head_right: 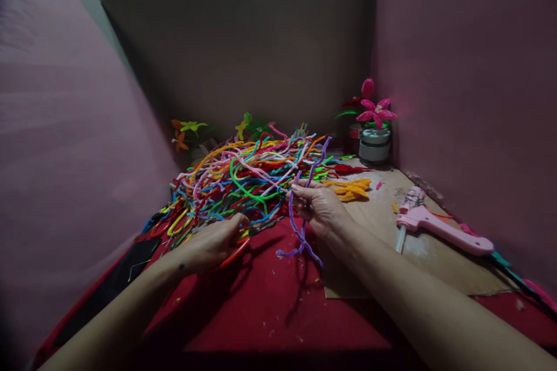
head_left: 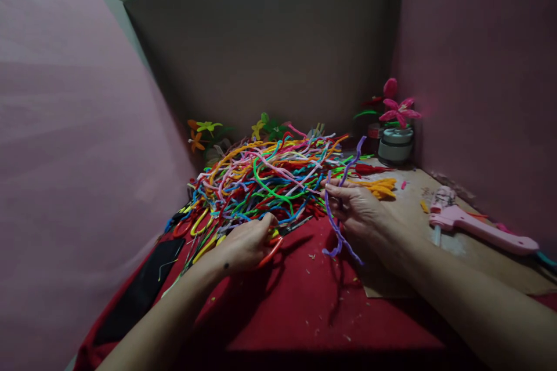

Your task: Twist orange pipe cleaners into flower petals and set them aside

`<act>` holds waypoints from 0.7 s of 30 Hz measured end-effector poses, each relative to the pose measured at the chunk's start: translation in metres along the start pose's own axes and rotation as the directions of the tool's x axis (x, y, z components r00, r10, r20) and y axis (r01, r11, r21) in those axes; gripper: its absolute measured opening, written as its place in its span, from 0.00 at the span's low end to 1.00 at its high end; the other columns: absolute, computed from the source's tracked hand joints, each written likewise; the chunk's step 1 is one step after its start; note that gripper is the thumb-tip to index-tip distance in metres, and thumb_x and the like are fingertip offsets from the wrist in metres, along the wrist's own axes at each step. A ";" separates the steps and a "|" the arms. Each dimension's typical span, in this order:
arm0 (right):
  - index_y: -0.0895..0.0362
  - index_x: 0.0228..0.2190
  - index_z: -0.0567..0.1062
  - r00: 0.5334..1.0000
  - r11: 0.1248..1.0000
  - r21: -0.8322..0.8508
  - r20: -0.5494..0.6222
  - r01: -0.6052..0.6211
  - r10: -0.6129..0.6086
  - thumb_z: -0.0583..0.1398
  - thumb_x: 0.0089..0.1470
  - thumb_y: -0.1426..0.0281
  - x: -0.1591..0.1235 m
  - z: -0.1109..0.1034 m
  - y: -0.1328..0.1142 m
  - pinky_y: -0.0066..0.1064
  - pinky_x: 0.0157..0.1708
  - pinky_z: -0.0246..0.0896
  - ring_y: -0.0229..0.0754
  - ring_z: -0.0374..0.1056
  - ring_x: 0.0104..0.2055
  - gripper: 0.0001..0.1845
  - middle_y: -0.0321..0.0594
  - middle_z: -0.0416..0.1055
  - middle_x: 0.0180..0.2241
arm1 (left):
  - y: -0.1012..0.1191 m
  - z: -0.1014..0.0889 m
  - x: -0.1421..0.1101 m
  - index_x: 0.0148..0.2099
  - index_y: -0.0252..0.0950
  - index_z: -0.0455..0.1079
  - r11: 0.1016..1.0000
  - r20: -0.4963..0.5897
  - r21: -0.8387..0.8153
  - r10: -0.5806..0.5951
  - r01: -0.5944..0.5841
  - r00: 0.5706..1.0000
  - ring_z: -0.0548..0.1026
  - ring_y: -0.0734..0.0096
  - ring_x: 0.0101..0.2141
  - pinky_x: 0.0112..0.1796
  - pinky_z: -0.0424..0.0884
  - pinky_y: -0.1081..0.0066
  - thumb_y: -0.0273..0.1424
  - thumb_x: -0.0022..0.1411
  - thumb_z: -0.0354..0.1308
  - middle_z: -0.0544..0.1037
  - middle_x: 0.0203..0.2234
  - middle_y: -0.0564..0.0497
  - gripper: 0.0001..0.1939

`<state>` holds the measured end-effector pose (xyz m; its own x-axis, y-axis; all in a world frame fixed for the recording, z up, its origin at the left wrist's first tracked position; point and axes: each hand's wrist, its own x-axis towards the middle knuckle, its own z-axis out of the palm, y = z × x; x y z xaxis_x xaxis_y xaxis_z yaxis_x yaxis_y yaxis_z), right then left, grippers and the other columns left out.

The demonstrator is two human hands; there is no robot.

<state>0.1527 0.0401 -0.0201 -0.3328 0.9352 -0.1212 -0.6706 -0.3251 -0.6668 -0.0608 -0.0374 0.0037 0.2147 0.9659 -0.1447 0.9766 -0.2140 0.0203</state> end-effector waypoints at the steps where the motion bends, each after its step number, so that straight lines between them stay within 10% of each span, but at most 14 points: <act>1: 0.59 0.22 0.69 1.000 1.000 -0.024 0.012 0.006 -0.006 0.65 0.35 0.79 0.000 0.000 0.000 0.19 0.15 0.46 0.27 0.54 0.17 0.10 0.31 0.64 0.17 | -0.002 -0.001 -0.002 0.45 0.40 0.62 1.000 -0.001 0.010 0.021 -0.021 1.000 0.71 0.66 0.29 0.28 0.60 0.72 0.38 0.58 0.46 0.74 0.31 0.48 0.15; 11: 0.59 0.25 0.69 0.991 0.987 -0.161 0.129 0.005 0.016 0.65 0.36 0.74 -0.012 0.007 0.002 0.20 0.14 0.39 0.27 0.54 0.15 0.11 0.31 0.65 0.17 | 0.009 -0.006 -0.011 0.51 0.34 0.58 0.985 -0.265 -0.106 0.107 -0.139 0.958 0.68 0.64 0.43 0.43 0.64 0.66 0.28 0.61 0.40 0.70 0.44 0.42 0.16; 21: 0.58 0.23 0.66 0.983 0.966 -0.258 0.180 0.019 0.029 0.63 0.38 0.72 -0.023 0.013 0.011 0.21 0.14 0.37 0.27 0.48 0.14 0.09 0.28 0.58 0.14 | 0.041 -0.020 -0.003 0.50 0.32 0.60 0.994 -0.213 0.106 0.036 -0.013 0.976 0.68 0.62 0.42 0.43 0.65 0.64 0.25 0.62 0.39 0.70 0.44 0.40 0.16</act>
<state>0.1440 0.0136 -0.0149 -0.4658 0.8849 -0.0060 -0.4834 -0.2601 -0.8359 -0.0213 -0.0463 0.0243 0.2470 0.9664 0.0704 0.9670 -0.2411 -0.0827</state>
